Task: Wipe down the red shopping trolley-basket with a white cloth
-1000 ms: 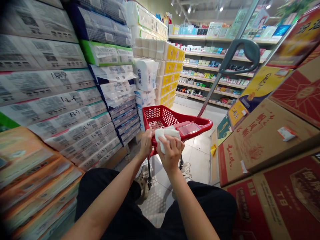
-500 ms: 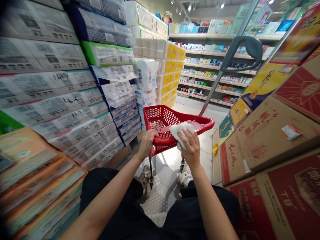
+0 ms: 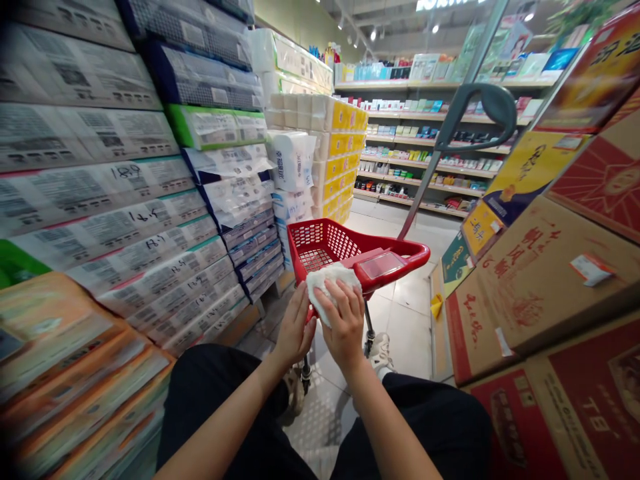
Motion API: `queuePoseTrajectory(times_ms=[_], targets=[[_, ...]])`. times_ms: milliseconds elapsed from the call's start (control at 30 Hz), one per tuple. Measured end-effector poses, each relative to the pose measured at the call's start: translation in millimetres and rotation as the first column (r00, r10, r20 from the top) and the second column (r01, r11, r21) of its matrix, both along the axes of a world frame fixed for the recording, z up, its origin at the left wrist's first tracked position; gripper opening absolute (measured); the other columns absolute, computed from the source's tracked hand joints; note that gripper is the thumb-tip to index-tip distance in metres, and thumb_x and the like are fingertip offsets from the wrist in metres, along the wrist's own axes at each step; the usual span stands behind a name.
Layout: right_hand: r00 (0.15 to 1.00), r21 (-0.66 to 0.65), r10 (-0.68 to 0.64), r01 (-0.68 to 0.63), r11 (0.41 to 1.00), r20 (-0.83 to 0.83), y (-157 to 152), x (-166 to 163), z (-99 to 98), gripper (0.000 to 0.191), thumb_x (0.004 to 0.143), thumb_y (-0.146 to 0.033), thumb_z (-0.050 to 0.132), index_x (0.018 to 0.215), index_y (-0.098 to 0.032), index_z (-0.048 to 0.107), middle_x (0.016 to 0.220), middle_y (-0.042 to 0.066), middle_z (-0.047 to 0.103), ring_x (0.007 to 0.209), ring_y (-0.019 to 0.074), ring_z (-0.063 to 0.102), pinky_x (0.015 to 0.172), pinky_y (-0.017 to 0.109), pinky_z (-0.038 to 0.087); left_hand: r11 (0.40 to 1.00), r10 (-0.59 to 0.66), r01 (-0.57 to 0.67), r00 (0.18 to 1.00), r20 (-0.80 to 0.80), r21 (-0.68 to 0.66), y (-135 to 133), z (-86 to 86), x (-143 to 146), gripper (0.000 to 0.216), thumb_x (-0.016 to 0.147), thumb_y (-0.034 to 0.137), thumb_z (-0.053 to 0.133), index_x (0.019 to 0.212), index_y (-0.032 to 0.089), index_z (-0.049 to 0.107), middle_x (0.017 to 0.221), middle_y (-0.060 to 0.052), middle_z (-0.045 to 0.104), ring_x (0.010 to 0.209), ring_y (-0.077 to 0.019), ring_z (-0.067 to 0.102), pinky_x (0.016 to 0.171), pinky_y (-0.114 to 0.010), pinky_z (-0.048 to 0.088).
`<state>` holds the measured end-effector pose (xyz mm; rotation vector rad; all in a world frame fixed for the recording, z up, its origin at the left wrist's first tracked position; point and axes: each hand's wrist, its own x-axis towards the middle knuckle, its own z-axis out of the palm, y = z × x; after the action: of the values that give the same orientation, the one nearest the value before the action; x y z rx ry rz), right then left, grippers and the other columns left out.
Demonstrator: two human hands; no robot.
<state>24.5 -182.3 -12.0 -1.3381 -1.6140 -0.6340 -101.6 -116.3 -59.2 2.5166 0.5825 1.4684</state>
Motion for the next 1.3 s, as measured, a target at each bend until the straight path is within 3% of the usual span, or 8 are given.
queuePoseTrajectory(times_ms=[167, 333, 533, 767, 867, 1000, 1167, 1300], targets=[[0.991, 0.077, 0.021, -0.031, 0.996, 0.134, -5.0, 62.7, -17.8, 0.041, 0.089, -0.013, 0.053, 0.126, -0.029, 0.059, 0.128, 0.007, 0.062, 0.126, 0.0251, 0.053, 0.108, 0.051, 0.042, 1.000, -0.003, 0.002, 1.000, -0.026, -0.016, -0.3, 0.9, 1.2, 0.065, 0.096, 0.022, 0.037, 0.155, 0.021, 0.009, 0.158, -0.013, 0.027, 0.147, -0.0263, 0.023, 0.117, -0.050, 0.029], [0.992, 0.080, -0.127, 0.126, 0.989, 0.004, -7.5, 104.5, -16.0, 0.035, 0.091, -0.017, 0.050, 0.124, -0.026, 0.059, 0.132, 0.010, 0.060, 0.128, 0.0271, 0.052, 0.108, 0.053, 0.040, 0.999, -0.002, 0.000, 0.999, -0.036, -0.043, -2.5, 2.1, 0.5, 0.064, 0.097, 0.022, 0.035, 0.155, 0.022, 0.010, 0.159, -0.013, 0.026, 0.147, -0.0253, 0.022, 0.118, -0.050, 0.026], [0.982, 0.084, -0.141, 0.152, 0.985, -0.124, -7.2, 52.6, -13.6, 0.034, 0.092, -0.018, 0.052, 0.124, -0.025, 0.060, 0.128, 0.011, 0.061, 0.124, 0.0281, 0.053, 0.105, 0.052, 0.042, 0.998, -0.015, 0.014, 1.000, -0.005, -0.069, -4.8, 3.5, 1.9, 0.060, 0.098, 0.022, 0.032, 0.155, 0.021, 0.012, 0.160, -0.012, 0.023, 0.148, -0.0248, 0.021, 0.118, -0.050, 0.025], [0.999, 0.013, 0.025, -0.024, 1.000, -0.026, -4.8, -20.5, -2.1, 0.036, 0.091, -0.018, 0.053, 0.124, -0.031, 0.061, 0.125, 0.005, 0.064, 0.119, 0.0249, 0.054, 0.108, 0.050, 0.038, 0.995, -0.012, 0.018, 0.998, 0.058, -0.103, -5.3, -7.6, 1.0, 0.055, 0.099, 0.026, 0.031, 0.153, 0.021, 0.020, 0.154, -0.014, 0.036, 0.144, -0.0265, 0.030, 0.115, -0.052, 0.031], [0.997, 0.014, 0.037, -0.038, 0.999, 0.065, -4.1, -8.3, -3.2, 0.039, 0.091, -0.015, 0.053, 0.125, -0.032, 0.060, 0.125, 0.004, 0.064, 0.119, 0.0232, 0.054, 0.107, 0.047, 0.040, 0.992, -0.020, 0.027, 0.999, 0.050, -0.126, -5.4, -9.8, -0.6, 0.054, 0.098, 0.024, 0.032, 0.152, 0.022, 0.024, 0.154, -0.014, 0.036, 0.144, -0.0263, 0.030, 0.116, -0.052, 0.029], [0.983, 0.069, 0.040, -0.053, 0.996, 0.180, -8.8, 42.3, -20.0, 0.042, 0.089, -0.009, 0.052, 0.124, -0.031, 0.061, 0.125, 0.006, 0.064, 0.119, 0.0225, 0.054, 0.104, 0.044, 0.045, 0.990, -0.041, 0.045, 0.999, 0.036, -0.131, -4.3, -8.1, -1.7, 0.058, 0.098, 0.021, 0.032, 0.154, 0.021, 0.017, 0.159, -0.013, 0.026, 0.147, -0.0256, 0.024, 0.118, -0.050, 0.025], [0.990, 0.126, -0.144, 0.143, 0.982, -0.001, -16.3, 100.6, -32.6, 0.037, 0.090, -0.011, 0.052, 0.123, -0.025, 0.062, 0.130, 0.011, 0.059, 0.121, 0.0274, 0.054, 0.100, 0.049, 0.046, 0.992, -0.038, 0.041, 0.999, 0.027, -0.118, -3.7, -8.5, -1.5, 0.060, 0.097, 0.020, 0.032, 0.155, 0.022, 0.014, 0.161, -0.011, 0.021, 0.148, -0.0235, 0.021, 0.119, -0.048, 0.023], [0.980, 0.098, -0.157, 0.169, 0.981, -0.123, -13.5, 91.2, -25.9, 0.034, 0.091, -0.014, 0.051, 0.123, -0.024, 0.061, 0.134, 0.012, 0.057, 0.128, 0.0288, 0.050, 0.105, 0.052, 0.041, 0.992, -0.029, 0.033, 0.999, 0.034, -0.120, -5.1, -9.1, -0.9, 0.060, 0.097, 0.020, 0.033, 0.154, 0.021, 0.013, 0.161, -0.010, 0.020, 0.148, -0.0230, 0.021, 0.119, -0.047, 0.023]])
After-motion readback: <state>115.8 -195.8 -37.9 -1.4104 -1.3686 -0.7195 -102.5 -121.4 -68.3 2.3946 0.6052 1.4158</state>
